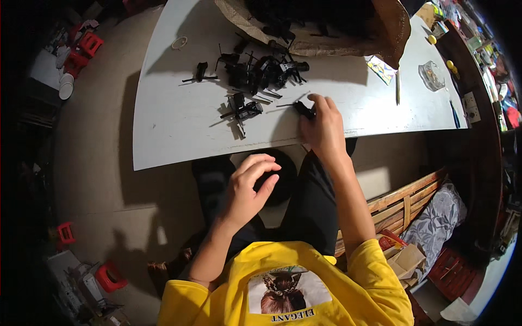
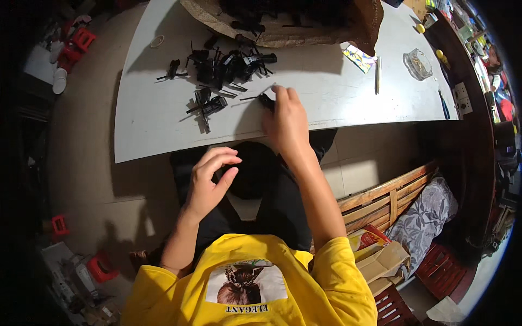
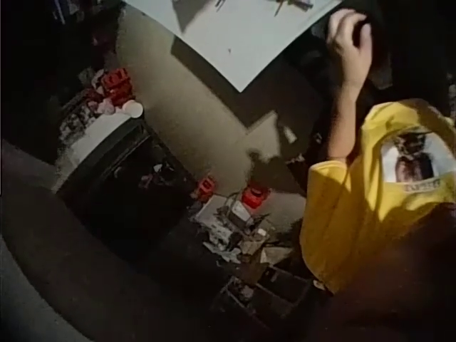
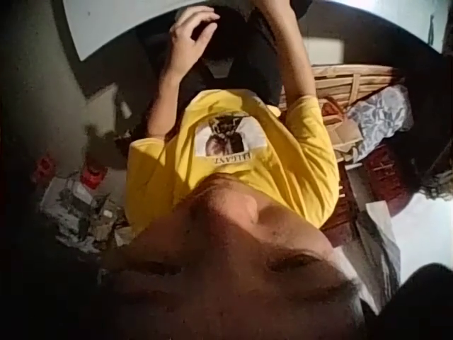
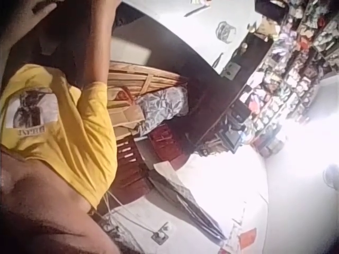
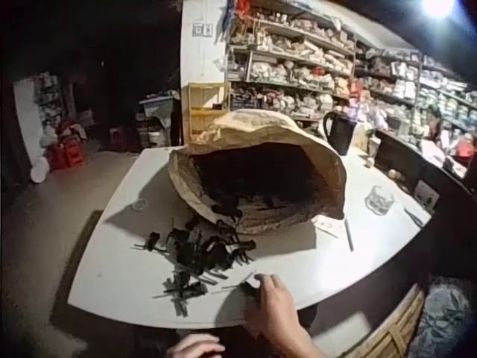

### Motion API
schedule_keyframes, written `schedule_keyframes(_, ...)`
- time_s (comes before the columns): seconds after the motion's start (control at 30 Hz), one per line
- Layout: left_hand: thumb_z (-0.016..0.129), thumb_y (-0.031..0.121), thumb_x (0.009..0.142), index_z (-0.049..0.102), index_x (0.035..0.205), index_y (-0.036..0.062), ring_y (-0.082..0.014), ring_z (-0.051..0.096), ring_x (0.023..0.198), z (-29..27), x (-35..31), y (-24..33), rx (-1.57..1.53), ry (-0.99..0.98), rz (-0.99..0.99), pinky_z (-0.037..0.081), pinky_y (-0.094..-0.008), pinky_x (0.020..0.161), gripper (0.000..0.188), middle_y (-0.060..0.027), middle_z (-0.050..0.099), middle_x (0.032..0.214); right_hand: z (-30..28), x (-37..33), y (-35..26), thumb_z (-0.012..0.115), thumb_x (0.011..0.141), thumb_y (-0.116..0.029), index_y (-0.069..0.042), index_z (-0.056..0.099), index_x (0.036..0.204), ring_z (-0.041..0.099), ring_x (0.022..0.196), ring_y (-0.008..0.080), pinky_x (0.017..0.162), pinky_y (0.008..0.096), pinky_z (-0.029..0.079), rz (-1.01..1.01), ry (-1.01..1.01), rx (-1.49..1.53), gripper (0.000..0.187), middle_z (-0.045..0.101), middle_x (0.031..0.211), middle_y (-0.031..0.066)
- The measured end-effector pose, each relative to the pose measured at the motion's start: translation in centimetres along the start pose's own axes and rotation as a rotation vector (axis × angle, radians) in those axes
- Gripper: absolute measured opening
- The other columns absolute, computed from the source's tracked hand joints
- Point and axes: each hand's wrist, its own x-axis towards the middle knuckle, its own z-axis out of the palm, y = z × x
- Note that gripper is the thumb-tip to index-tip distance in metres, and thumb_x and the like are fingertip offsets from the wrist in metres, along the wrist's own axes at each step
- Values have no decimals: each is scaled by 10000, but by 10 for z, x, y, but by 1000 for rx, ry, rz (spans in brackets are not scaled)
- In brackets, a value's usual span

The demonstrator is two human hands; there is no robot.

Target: Assembling small black plastic components by hand on a workbench.

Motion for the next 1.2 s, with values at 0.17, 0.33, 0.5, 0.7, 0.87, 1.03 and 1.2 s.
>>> schedule_keyframes(0.17,529,136,898,576,990,-24,-104,586,730,7,12,3,-610,14,-326,467,-216,670,191,-55,605,884,-25,-24,-16,630,705,15,-7,519,1002,572,796,145,728,272,460,422,-172,1162,318,575,913,79)
schedule_keyframes(0.33,601,104,852,587,1020,4,-105,580,708,8,15,11,-1283,53,-487,473,-215,663,196,-50,610,878,-21,-60,-40,603,752,-12,30,532,951,499,965,177,850,277,386,-43,-81,1031,215,543,1022,129)
schedule_keyframes(0.5,643,39,800,600,963,-4,-122,584,731,-2,9,23,-1213,76,-387,484,-237,679,174,-61,605,875,-32,-75,-32,551,853,-235,36,503,981,543,900,210,767,306,441,-2,-216,1204,303,543,968,130)
schedule_keyframes(0.7,658,-24,760,590,889,-30,-143,558,853,-14,4,24,-753,-105,-72,477,-249,732,146,-93,556,953,-38,-84,-44,623,781,-482,-48,437,890,584,597,128,469,190,447,428,-497,1896,485,570,764,90)
schedule_keyframes(0.87,665,-4,758,590,884,-30,-150,562,839,-18,5,28,-680,-124,-68,476,-245,721,149,-99,559,934,-43,-79,-38,722,757,-247,-46,466,851,581,591,111,497,196,456,520,-685,1846,339,568,743,47)
schedule_keyframes(1.03,690,79,753,618,888,-16,-178,569,819,-15,3,35,-328,27,23,464,-259,693,180,-111,582,899,-56,-75,-50,683,771,-80,-16,523,890,598,726,114,670,212,476,568,-628,1602,209,574,793,29)
schedule_keyframes(1.2,686,-5,712,649,899,-3,-200,609,722,-10,5,48,-39,88,183,497,-265,613,191,-106,624,835,-47,-82,-54,650,787,-63,-34,516,822,579,786,124,715,239,475,602,-405,1734,141,577,838,46)
